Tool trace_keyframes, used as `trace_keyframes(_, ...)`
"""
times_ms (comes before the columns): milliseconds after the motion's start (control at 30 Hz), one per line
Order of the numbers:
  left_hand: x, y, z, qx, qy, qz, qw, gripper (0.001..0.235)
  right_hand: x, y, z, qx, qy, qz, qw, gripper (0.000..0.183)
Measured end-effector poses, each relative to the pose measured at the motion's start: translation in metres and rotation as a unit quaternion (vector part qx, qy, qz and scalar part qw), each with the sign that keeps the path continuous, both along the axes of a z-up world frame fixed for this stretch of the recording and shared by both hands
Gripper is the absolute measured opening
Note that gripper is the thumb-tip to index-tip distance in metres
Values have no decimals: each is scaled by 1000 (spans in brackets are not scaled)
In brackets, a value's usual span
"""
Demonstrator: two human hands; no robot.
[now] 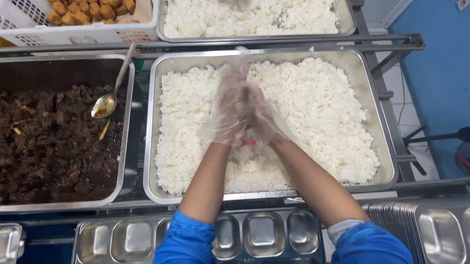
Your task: The person uses a pink plastic scoop to portion white rice from a large metal tray into the compartments of stainless steel divided trays. The person wears clear disposable gloves and repeatedly scoops rice, places it into the tray sections, and moves the filled trays aside.
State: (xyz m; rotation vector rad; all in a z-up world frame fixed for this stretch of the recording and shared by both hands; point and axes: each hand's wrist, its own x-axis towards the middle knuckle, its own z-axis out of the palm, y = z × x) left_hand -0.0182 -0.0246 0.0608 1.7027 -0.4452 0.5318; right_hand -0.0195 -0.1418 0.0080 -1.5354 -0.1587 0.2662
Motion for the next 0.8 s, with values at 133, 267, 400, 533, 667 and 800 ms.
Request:
trace_keyframes(133, 16, 9, -3, -351, 109, -93, 925, 67, -6, 3, 43, -3, 13, -70, 997, 70)
trace_keyframes(267, 13, 1, -9, -273, 299, -63, 912, 43, -11, 9, 68, 145, 186, -56, 970, 63)
trace_keyframes(400, 21, -2, -30, -188, 231, -105, 949, 37, -5, -10, 40, 182, 191, -29, 964, 71)
trace_keyframes(533, 10, -3, -26, -248, 65, -14, 966, 35, 13, -11, -4, 161, 118, -28, 980, 78)
trace_keyframes(667, -23, -8, -2, 334, -88, 265, 900, 25, 10, -1, -12, 160, 145, -27, 976, 83)
trace_keyframes(800, -15, 0, 13, 383, 174, 164, 892, 31, -6, 8, 1, 205, 122, 22, 971, 87)
